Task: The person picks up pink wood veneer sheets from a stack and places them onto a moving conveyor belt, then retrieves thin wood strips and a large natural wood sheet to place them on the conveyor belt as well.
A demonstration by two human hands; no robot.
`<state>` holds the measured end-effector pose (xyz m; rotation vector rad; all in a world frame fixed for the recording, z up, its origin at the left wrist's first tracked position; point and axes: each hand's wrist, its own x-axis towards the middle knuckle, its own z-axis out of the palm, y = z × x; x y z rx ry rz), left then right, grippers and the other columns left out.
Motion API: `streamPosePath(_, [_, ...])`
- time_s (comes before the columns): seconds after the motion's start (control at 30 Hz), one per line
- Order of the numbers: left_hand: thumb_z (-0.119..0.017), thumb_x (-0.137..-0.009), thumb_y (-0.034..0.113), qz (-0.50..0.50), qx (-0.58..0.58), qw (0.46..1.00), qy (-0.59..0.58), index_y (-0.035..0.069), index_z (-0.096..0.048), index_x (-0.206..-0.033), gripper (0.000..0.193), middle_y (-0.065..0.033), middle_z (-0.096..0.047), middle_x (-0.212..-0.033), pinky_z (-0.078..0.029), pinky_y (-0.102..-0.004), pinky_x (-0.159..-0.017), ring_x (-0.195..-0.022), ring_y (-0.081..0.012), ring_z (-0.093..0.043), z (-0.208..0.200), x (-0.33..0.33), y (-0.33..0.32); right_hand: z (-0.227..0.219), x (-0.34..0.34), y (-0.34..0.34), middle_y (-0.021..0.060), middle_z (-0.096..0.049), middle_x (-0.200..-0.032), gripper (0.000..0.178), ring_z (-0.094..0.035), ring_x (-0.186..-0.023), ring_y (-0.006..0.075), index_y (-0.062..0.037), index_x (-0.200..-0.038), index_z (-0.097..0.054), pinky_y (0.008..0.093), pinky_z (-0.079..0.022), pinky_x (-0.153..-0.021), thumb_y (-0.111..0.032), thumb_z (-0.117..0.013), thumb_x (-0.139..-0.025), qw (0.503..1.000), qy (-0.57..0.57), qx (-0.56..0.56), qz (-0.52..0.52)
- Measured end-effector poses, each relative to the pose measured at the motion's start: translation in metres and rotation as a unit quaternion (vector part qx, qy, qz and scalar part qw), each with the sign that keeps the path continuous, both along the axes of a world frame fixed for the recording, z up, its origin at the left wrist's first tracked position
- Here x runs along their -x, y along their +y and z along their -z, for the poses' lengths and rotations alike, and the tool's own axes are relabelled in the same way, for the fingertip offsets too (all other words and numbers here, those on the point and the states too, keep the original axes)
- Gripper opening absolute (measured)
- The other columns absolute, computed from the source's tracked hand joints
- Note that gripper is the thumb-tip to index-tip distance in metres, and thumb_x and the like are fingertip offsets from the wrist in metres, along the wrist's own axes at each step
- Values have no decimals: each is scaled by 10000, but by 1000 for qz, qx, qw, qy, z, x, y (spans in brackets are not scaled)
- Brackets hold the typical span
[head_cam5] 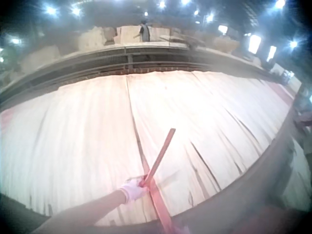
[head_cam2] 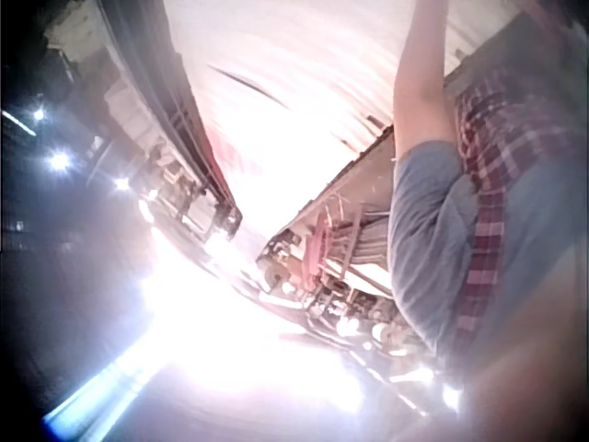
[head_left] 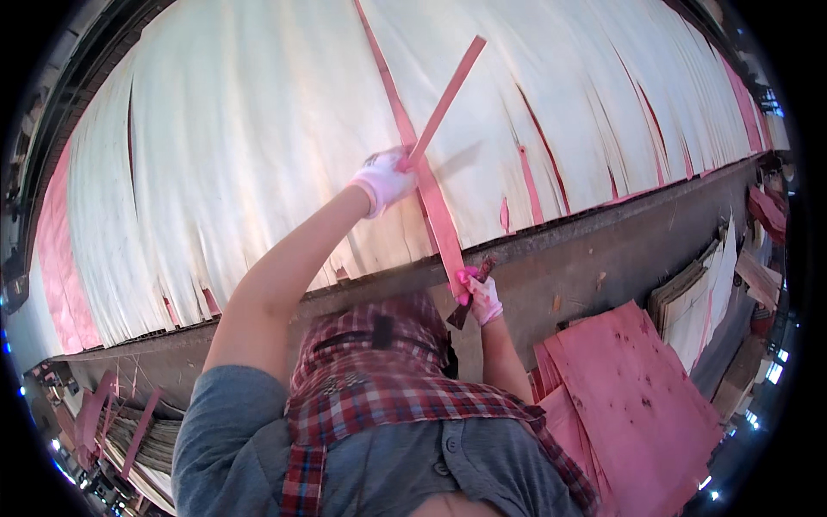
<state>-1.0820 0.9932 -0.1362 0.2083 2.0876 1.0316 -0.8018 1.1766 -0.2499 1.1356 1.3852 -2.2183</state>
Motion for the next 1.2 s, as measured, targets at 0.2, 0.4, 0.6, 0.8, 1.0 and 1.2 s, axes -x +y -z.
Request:
streamPosePath(0.2, [-484,-757,220,27,34,999,-16,136,-422,-1292,545,-108,-596,-978,-462,-295,-724,-802,-199,-567,-13,-11,-7,24,1,-7,63,-608,-800,263,-597,-671,176,2,-989,-579,291,-487,-520,-143,-645,-780,997,-31,-72,0])
streamPosePath(0.4, [-536,-808,185,-30,-13,999,-40,61,-451,-1206,425,-24,-575,-829,-448,-252,-670,-724,-98,-515,-14,-23,-17,-5,-12,-4,55,-609,-782,276,-531,-542,143,-14,-980,-562,288,-484,-545,-180,-633,-771,997,44,53,44])
streamPosePath(0.6, [-542,-813,176,-60,-27,994,-83,46,-476,-1135,353,-23,-578,-844,-443,-250,-715,-750,-105,-508,-8,-37,-23,41,-13,-24,56,-615,-748,243,-548,-563,124,-7,-951,-582,266,-463,-499,-167,-647,-780,994,50,22,100])
streamPosePath(0.8, [-530,-786,195,-66,-53,994,-73,83,-461,-1228,461,-27,-563,-847,-441,-263,-667,-717,-105,-507,24,-40,-37,-1,11,-20,34,-605,-782,162,-549,-629,91,16,-946,-606,231,-454,-534,-25,-557,-798,996,-19,-84,-5])
streamPosePath(1.0, [-499,-791,204,-43,-10,998,-50,87,-454,-1238,464,-39,-570,-799,-446,-273,-635,-683,-116,-510,4,-39,-25,-22,-1,-12,42,-590,-743,156,-550,-584,112,13,-936,-597,249,-434,-444,-32,-533,-801,996,78,-24,42])
streamPosePath(1.2, [-530,-812,181,-13,39,997,-66,62,-480,-1158,369,-29,-572,-827,-447,-246,-692,-735,-98,-508,-10,-38,-24,26,24,-14,30,-585,-718,143,-541,-562,95,5,-931,-600,248,-433,-411,-66,-578,-808,992,52,-115,0])
